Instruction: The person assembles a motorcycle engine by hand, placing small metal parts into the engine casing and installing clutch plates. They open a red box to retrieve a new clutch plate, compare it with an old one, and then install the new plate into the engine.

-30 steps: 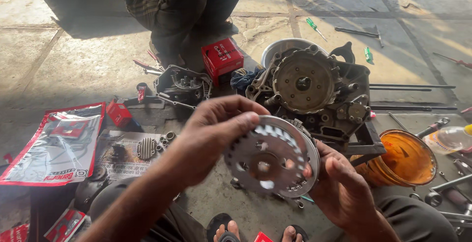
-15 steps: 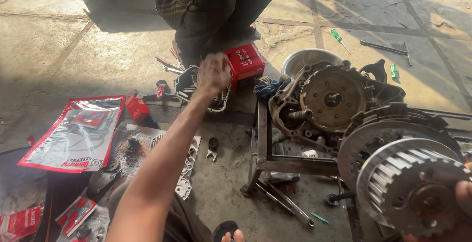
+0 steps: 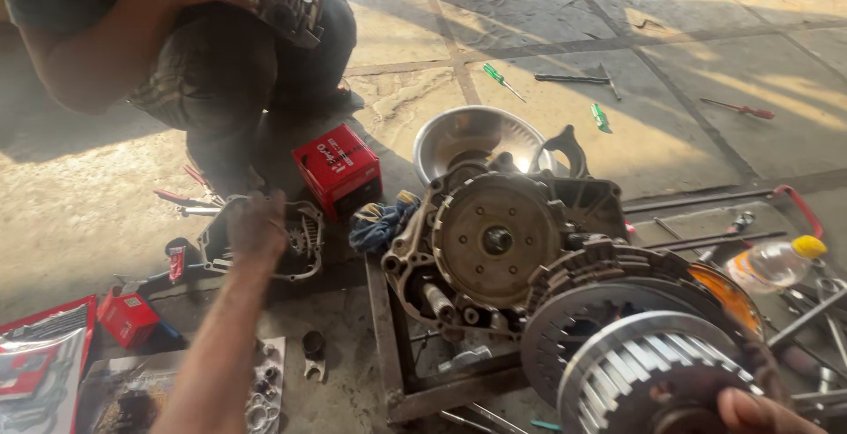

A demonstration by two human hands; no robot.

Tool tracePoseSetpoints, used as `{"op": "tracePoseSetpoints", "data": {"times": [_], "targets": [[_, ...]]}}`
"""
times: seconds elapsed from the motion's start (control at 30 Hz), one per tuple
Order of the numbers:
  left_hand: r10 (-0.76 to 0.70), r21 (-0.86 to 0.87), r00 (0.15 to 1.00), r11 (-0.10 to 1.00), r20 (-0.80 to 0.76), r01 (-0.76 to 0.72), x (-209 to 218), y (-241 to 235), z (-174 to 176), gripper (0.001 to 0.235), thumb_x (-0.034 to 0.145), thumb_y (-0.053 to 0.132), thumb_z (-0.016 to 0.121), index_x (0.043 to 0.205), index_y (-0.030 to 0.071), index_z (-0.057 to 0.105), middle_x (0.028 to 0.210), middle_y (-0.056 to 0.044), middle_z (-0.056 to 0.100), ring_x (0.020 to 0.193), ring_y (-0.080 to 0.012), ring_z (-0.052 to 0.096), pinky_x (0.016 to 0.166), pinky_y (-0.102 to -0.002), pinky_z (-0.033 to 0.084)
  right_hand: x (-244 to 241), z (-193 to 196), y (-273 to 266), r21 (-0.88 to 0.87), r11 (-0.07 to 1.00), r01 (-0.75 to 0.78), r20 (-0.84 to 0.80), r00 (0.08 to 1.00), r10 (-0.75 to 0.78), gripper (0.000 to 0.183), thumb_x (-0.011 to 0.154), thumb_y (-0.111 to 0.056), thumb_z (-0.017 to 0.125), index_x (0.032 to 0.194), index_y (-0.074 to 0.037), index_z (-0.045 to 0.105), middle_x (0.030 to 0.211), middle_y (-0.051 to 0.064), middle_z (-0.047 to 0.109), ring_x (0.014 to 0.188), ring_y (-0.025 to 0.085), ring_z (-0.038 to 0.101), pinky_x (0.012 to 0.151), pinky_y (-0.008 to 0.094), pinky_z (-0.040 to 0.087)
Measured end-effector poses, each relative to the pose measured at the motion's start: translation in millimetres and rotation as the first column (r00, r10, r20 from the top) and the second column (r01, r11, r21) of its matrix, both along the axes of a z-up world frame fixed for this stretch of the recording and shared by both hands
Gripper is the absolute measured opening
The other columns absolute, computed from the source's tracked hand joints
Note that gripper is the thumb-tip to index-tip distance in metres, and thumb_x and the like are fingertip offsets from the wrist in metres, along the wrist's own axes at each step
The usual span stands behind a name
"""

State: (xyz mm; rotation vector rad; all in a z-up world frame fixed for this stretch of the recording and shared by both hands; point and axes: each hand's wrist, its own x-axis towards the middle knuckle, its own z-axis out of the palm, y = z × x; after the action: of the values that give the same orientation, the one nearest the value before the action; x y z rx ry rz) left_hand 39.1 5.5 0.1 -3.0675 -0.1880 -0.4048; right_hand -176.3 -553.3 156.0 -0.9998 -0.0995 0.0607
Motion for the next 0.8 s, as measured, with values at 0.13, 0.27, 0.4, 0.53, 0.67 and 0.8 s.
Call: {"op": "tracePoseSetpoints", "data": {"times": [0.13, 0.27, 0.4, 0.53, 0.67, 0.8], "targets": [[-0.028, -0.618, 0.971, 0.767, 0.236, 0.172, -70, -14, 141, 0.053, 0.093, 0.0, 0.063, 0.144, 0.002, 0.048, 0.111, -0.019, 0.065, 0.087, -0.0339, 0.07, 0.065, -0.045, 0.06, -22, 11, 20, 0.069, 0.997, -0.044, 0.074, 0.996, 0.039, 0.048, 0.096, -0.015, 0.07, 0.134, 0.011, 0.056, 0.117, 0.023, 0.071, 0.101, 0.03, 0.072, 0.089, 0.044, 0.061], [-0.2, -0.545, 0.829, 0.669, 0.523, 0.505, -207, -71, 257, 0.026, 0.097, 0.003, 0.07, 0.123, 0.002, 0.069, 0.12, -0.014, 0.068, 0.104, -0.027, 0.072, 0.09, -0.037, 0.062, -40, 34, 41, 0.053, 0.997, -0.055, 0.237, 0.971, 0.041, 0.044, 0.096, -0.011, 0.07, 0.131, 0.013, 0.058, 0.114, 0.022, 0.072, 0.099, 0.028, 0.073, 0.089, 0.041, 0.06], [-0.342, -0.293, 0.543, 0.565, 0.767, 0.771, -299, -161, 292, 0.02, 0.091, 0.005, 0.08, 0.108, 0.01, 0.071, 0.11, -0.008, 0.069, 0.103, -0.0191, 0.071, 0.093, -0.038, 0.061, -51, 63, 56, 0.034, 0.999, -0.024, 0.109, 0.994, 0.02, 0.039, 0.095, -0.012, 0.069, 0.128, 0.009, 0.063, 0.109, 0.017, 0.074, 0.094, 0.023, 0.073, 0.086, 0.037, 0.06], [-0.474, -0.143, 0.31, 0.356, 0.824, 0.924, -326, -220, 288, 0.025, 0.086, 0.0, 0.077, 0.108, 0.012, 0.072, 0.106, -0.005, 0.068, 0.11, -0.0211, 0.071, 0.114, -0.051, 0.057, -60, 74, 66, 0.069, 0.997, 0.02, -0.12, 0.993, -0.011, 0.035, 0.089, -0.016, 0.066, 0.117, 0.004, 0.068, 0.104, 0.015, 0.076, 0.09, 0.022, 0.075, 0.084, 0.035, 0.061], [-0.495, -0.175, 0.313, 0.305, 0.81, 0.936, -332, -233, 284, 0.03, 0.082, -0.004, 0.078, 0.108, 0.01, 0.072, 0.108, -0.006, 0.067, 0.114, -0.024, 0.07, 0.115, -0.049, 0.056, -64, 68, 67, 0.167, 0.985, -0.052, -0.217, 0.972, 0.088, 0.026, 0.092, -0.019, 0.069, 0.109, 0.001, 0.069, 0.099, 0.014, 0.075, 0.084, 0.022, 0.074, 0.081, 0.037, 0.061], [-0.475, -0.27, 0.397, 0.314, 0.786, 0.91, -358, -218, 255, 0.033, 0.075, -0.007, 0.079, 0.102, 0.01, 0.072, 0.104, -0.004, 0.066, 0.114, -0.0256, 0.07, 0.113, -0.051, 0.056, -62, 52, 63, 0.196, 0.981, 0.007, -0.28, 0.959, 0.049, 0.023, 0.089, -0.018, 0.072, 0.105, -0.003, 0.07, 0.098, 0.011, 0.076, 0.083, 0.021, 0.074, 0.081, 0.037, 0.061]]}}
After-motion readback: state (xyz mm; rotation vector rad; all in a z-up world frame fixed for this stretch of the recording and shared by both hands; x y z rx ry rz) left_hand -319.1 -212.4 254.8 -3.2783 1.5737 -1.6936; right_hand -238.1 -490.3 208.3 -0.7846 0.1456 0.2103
